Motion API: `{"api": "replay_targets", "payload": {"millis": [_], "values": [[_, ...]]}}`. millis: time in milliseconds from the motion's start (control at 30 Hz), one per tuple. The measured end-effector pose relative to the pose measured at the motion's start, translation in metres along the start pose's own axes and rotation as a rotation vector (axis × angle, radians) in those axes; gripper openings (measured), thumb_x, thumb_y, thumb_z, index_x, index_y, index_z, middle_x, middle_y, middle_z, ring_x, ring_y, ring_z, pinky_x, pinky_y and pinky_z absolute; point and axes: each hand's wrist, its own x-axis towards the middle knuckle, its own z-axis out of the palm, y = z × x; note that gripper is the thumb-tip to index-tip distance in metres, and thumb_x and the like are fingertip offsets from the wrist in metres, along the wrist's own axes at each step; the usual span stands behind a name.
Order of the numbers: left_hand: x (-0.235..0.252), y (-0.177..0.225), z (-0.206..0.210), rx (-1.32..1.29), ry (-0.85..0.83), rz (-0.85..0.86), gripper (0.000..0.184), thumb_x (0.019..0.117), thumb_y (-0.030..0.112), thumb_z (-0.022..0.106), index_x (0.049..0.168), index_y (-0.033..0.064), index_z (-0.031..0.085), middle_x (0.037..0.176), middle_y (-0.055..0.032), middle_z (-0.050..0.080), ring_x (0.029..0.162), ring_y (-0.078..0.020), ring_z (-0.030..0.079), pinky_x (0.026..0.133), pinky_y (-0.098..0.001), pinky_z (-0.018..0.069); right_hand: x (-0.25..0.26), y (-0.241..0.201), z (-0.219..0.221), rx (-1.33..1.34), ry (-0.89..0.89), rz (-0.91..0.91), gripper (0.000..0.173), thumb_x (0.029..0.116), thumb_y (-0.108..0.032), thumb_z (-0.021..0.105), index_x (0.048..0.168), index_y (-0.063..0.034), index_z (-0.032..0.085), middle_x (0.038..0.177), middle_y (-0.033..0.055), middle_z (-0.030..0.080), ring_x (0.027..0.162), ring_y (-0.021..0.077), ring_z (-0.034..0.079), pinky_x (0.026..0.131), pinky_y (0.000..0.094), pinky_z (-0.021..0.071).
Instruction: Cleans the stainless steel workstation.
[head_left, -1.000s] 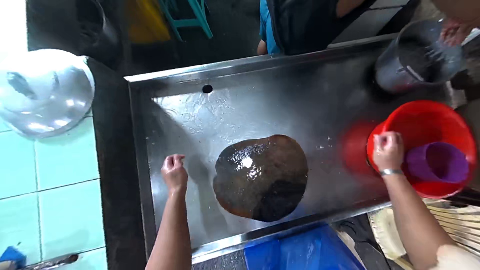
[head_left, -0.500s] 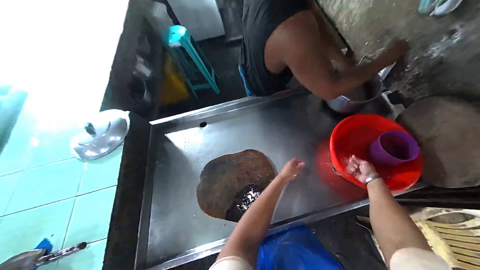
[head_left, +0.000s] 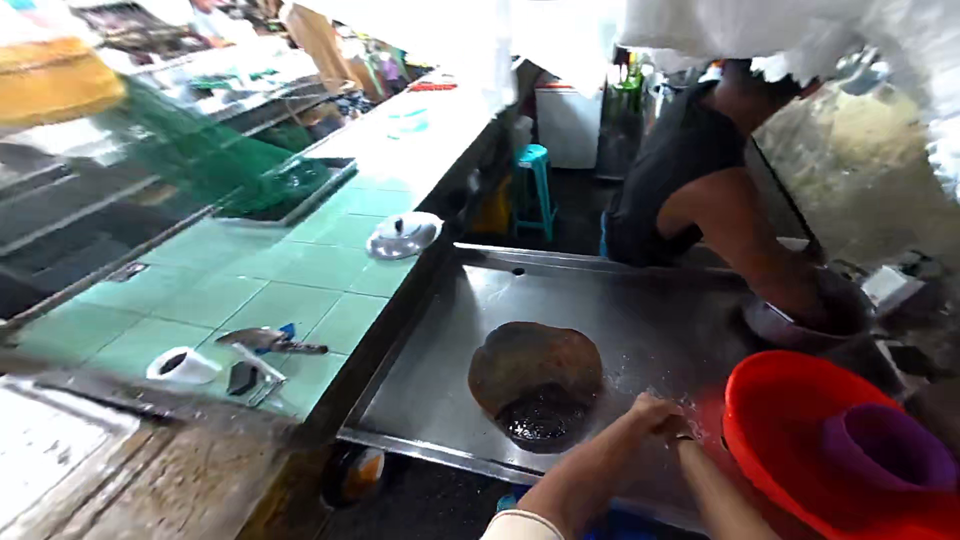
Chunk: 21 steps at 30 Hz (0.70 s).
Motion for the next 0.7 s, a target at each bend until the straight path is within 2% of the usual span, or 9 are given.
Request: {"api": "replay_targets", "payload": {"millis": [133,200,267,367,400,500,567,633,700], "values": [[-0.020,0.006,-0.075,-0.047,0.162,-0.074,0.035,0.0888,0.029,0.072,0.108,0.0004,0.069,0.103,-0.0160,0.070,0.094,-0.0275,0.068,0.083,-0.0506,0.0554,-0.019,-0.085,0.003,-0.430,-0.148,-0.301,0.047,0.1014,-0.032,0.058,0.136,-0.0008,0.063,0.139,0.0223,0.062,0.135,0.0392,0.054,0.115,0.0591,0.0406],[-0.037,0.015,-0.115,-0.064,0.200,-0.047,0.035,0.0962,0.033,0.062,0.112,0.0022,0.068,0.106,-0.0173,0.069,0.095,-0.0291,0.067,0.082,-0.0517,0.0549,-0.026,-0.127,-0.003,-0.723,-0.195,-0.554,0.041,0.1039,-0.027,0.052,0.129,0.0013,0.066,0.138,0.0247,0.061,0.135,0.0433,0.053,0.113,0.0616,0.0413],[-0.064,0.030,-0.145,-0.101,0.163,0.045,0.041,0.1043,0.040,0.048,0.117,0.0053,0.065,0.103,-0.0168,0.068,0.089,-0.0283,0.067,0.076,-0.0496,0.0567,-0.028,-0.155,-0.015,-0.774,-0.145,-0.771,0.046,0.1042,-0.038,0.050,0.126,-0.0009,0.067,0.136,0.0228,0.063,0.135,0.0404,0.054,0.113,0.0568,0.0424],[-0.120,0.068,-0.203,-0.053,0.170,0.317,0.046,0.1086,0.045,0.044,0.124,0.0056,0.060,0.090,-0.0091,0.065,0.071,-0.0184,0.063,0.065,-0.0378,0.0553,-0.023,-0.190,-0.069,-0.269,-0.120,-1.020,0.046,0.0969,-0.034,0.068,0.132,-0.0037,0.068,0.138,0.0171,0.064,0.135,0.0276,0.057,0.117,0.0434,0.0429],[-0.148,0.081,-0.229,-0.044,0.179,0.384,0.044,0.1087,0.044,0.046,0.130,0.0073,0.057,0.097,-0.0080,0.066,0.073,-0.0168,0.065,0.065,-0.0356,0.0580,-0.022,-0.202,-0.097,-0.148,-0.141,-1.029,0.047,0.0975,-0.032,0.068,0.138,-0.0081,0.064,0.144,0.0126,0.060,0.136,0.0228,0.056,0.116,0.0402,0.0453],[-0.239,0.104,-0.317,-0.079,0.210,0.550,0.048,0.1076,0.041,0.051,0.147,0.0123,0.049,0.133,-0.0116,0.062,0.107,-0.0253,0.069,0.085,-0.0453,0.0616,-0.043,-0.233,-0.196,0.017,-0.124,-0.914,0.060,0.0983,-0.038,0.063,0.152,-0.0155,0.049,0.156,0.0087,0.049,0.135,0.0257,0.057,0.107,0.0460,0.0526],[-0.285,0.095,-0.376,-0.094,0.275,0.657,0.048,0.1077,0.039,0.051,0.149,0.0146,0.048,0.139,-0.0096,0.062,0.115,-0.0258,0.068,0.090,-0.0457,0.0612,-0.072,-0.240,-0.240,0.230,-0.171,-0.803,0.067,0.0964,-0.044,0.065,0.155,-0.0192,0.044,0.151,0.0083,0.054,0.129,0.0326,0.061,0.095,0.0557,0.0583],[-0.313,0.061,-0.436,-0.205,0.287,0.761,0.049,0.1090,0.037,0.046,0.151,0.0129,0.045,0.144,-0.0107,0.059,0.123,-0.0298,0.065,0.097,-0.0508,0.0584,-0.085,-0.232,-0.245,0.493,-0.200,-0.793,0.081,0.0898,-0.057,0.067,0.154,-0.0148,0.043,0.138,0.0126,0.063,0.118,0.0370,0.067,0.088,0.0578,0.0614],[-0.305,0.010,-0.507,-0.367,0.366,0.835,0.052,0.1074,0.042,0.044,0.151,0.0144,0.048,0.152,-0.0056,0.055,0.134,-0.0289,0.058,0.107,-0.0534,0.0522,-0.064,-0.216,-0.204,0.847,-0.220,-0.756,0.072,0.0963,-0.061,0.054,0.149,-0.0145,0.042,0.128,0.0150,0.068,0.110,0.0378,0.070,0.086,0.0605,0.0602]]}}
